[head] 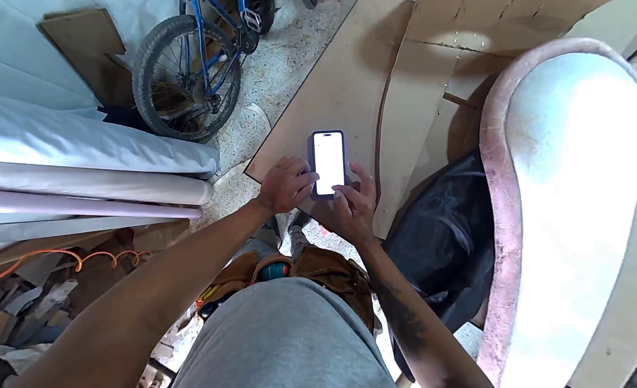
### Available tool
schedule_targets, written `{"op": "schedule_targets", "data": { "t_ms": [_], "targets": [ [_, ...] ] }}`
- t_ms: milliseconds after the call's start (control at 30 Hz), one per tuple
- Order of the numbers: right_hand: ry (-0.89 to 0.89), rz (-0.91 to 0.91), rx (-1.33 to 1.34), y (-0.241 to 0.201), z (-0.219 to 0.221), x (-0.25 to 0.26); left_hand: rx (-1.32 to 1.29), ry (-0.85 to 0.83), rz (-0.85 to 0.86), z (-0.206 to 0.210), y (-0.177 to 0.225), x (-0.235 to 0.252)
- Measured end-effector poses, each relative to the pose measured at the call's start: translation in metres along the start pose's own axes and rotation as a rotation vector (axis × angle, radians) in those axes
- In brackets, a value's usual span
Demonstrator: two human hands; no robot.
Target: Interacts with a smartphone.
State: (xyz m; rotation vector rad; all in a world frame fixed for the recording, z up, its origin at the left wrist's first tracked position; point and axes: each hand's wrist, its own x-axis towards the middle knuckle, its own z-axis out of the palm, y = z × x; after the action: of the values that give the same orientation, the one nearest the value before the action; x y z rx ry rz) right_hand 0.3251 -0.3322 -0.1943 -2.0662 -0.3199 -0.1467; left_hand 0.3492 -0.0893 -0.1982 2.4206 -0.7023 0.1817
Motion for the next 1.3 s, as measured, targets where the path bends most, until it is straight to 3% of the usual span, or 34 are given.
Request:
{"op": "schedule_targets", "data": {
  "t_ms": [200, 367, 667, 967, 1300],
  "targets": [
    [-0.041, 0.009, -0.07, 0.001, 0.003, 0.002, -0.035, 0.033, 0.013, 0.001, -0.002, -0.001],
    [0.024, 0.042, 0.028, 0.0, 0.0, 0.005, -0.021, 0.032, -0.01, 0.002, -0.002, -0.001],
    [0.071, 0.032, 0.073, 0.011, 0.011, 0.05, -0.001, 0.038, -0.04, 0.002, -0.002, 0.0],
    [0.042, 0.094, 0.046, 0.0, -0.002, 0.006, -0.029, -0.039, 0.06, -0.002, -0.004, -0.001],
    [-0.001, 0.084, -0.048, 0.0, 0.006, 0.012, -0.022, -0.025, 0.031, -0.001, -0.002, 0.0]
  ]
}}
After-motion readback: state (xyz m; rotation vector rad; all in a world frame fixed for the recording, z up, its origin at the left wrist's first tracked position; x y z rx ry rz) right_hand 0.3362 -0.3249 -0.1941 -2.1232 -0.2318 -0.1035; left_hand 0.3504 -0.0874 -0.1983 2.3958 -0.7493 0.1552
